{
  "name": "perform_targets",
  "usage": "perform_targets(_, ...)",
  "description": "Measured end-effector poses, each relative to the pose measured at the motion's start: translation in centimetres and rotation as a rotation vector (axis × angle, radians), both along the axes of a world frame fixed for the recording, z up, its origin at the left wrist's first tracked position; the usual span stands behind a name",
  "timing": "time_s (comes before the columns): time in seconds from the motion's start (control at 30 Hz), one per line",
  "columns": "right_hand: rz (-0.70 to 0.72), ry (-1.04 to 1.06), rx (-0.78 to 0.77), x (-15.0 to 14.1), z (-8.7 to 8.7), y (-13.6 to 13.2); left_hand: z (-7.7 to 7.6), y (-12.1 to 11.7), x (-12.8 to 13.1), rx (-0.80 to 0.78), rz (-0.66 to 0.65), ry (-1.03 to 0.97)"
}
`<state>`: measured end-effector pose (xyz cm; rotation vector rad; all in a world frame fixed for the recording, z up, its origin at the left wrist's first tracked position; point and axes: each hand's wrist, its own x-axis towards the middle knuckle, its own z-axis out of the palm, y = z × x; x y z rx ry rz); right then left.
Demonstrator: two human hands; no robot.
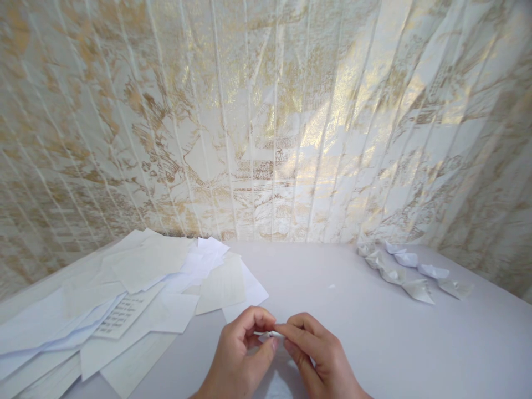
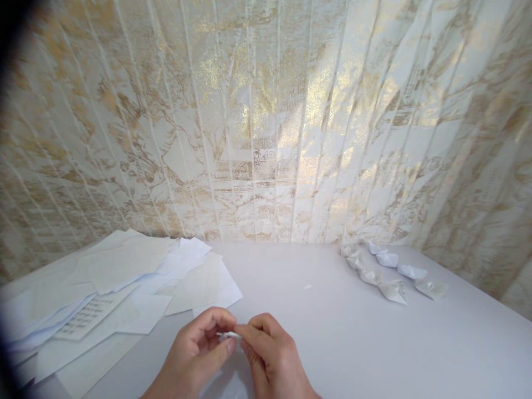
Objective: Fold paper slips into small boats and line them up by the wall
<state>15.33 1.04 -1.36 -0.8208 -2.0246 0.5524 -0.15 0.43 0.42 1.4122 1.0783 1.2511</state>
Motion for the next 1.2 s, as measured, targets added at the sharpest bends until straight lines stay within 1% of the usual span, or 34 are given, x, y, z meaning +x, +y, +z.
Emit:
perform_targets(0.07,0.000,0.026,-0.048,0.0,0.2,-0.1,0.2,0.0,0.0,0.030,0.010,0.048)
perform_targets(0.17,-0.001,0.080,-0.144,-0.1,0.7,-0.1,0.3,-0.1,-0.1,0.094,-0.013,0.131)
perform_targets(0.33,-0.018,0.145,-0.282,-0.4,1.1,-0.2,-0.2,-0.1,-0.2,0.193,-0.064,0.229)
perform_targets(0.4,-0.041,0.152,-0.302,-0.5,1.0,-0.3,-0.6,0.0,-0.2,0.276,-0.107,0.277)
perform_targets(0.5,-0.059,0.160,-0.308,-0.7,0.8,-0.4,-1.3,0.2,-0.4,0.440,-0.163,0.360)
perform_targets(0.57,-0.057,0.168,-0.307,-0.8,0.6,-0.4,-1.8,0.3,-0.4,0.535,-0.154,0.406)
perform_targets(0.63,-0.052,0.176,-0.315,-0.9,0.5,-0.4,-2.3,0.3,-0.4,0.595,-0.118,0.427)
perform_targets(0.73,-0.061,0.186,-0.358,-1.0,0.4,-0.3,-2.9,0.2,-0.2,0.635,-0.062,0.427)
perform_targets(0.83,-0.078,0.182,-0.387,-1.0,0.3,-0.2,-3.2,0.1,-0.1,0.661,-0.041,0.424)
perform_targets(1.07,-0.060,0.211,-0.381,-1.0,-0.1,-0.2,-2.7,0.1,-0.2,0.658,-0.018,0.438)
perform_targets(1.2,-0.050,0.235,-0.355,-1.0,0.0,-0.3,-2.4,0.1,-0.1,0.663,-0.011,0.425)
